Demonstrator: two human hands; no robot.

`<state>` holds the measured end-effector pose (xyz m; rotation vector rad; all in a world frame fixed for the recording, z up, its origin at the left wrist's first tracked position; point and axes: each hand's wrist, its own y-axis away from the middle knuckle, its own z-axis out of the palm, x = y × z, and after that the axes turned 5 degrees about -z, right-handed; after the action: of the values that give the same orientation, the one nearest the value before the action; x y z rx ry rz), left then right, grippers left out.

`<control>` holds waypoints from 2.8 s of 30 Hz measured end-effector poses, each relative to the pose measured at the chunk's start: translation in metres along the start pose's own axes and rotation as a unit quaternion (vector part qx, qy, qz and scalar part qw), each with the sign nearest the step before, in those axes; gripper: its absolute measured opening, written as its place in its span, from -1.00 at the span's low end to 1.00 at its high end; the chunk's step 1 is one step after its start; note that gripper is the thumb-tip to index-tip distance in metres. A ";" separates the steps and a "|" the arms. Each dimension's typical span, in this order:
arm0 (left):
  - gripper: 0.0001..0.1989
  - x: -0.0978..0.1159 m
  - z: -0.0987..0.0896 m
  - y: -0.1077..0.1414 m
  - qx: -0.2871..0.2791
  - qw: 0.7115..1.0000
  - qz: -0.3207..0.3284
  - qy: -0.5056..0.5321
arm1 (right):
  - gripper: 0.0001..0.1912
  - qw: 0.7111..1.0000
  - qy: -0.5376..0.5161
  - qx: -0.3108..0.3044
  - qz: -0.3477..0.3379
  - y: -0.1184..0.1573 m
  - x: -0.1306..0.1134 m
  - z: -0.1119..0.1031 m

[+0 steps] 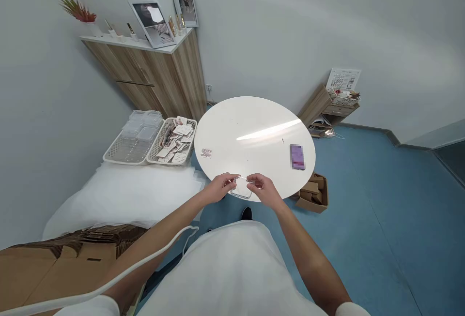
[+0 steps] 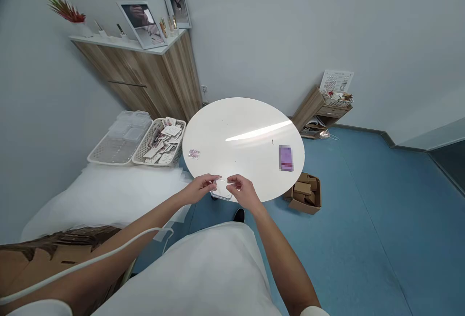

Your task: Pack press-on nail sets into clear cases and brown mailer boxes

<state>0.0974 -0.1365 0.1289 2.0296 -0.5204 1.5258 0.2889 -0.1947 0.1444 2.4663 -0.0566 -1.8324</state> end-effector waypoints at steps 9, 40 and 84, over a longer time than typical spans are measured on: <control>-0.59 0.019 0.047 -0.042 0.014 1.000 -0.010 -0.009 | -0.79 0.999 0.043 -0.033 -0.009 -0.015 0.020 -0.062; -0.39 -0.010 0.041 -0.063 -0.021 0.978 -0.102 0.182 | -0.71 0.980 -0.141 0.112 0.085 -0.036 0.052 -0.056; -0.20 -0.008 0.036 -0.130 -0.027 0.995 -0.021 0.097 | -0.45 0.997 -0.006 0.002 -0.082 -0.080 0.070 -0.100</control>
<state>0.1994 -0.0583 0.0886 1.8165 -0.4344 1.6426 0.4040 -0.1171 0.0997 2.5309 0.1469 -1.9102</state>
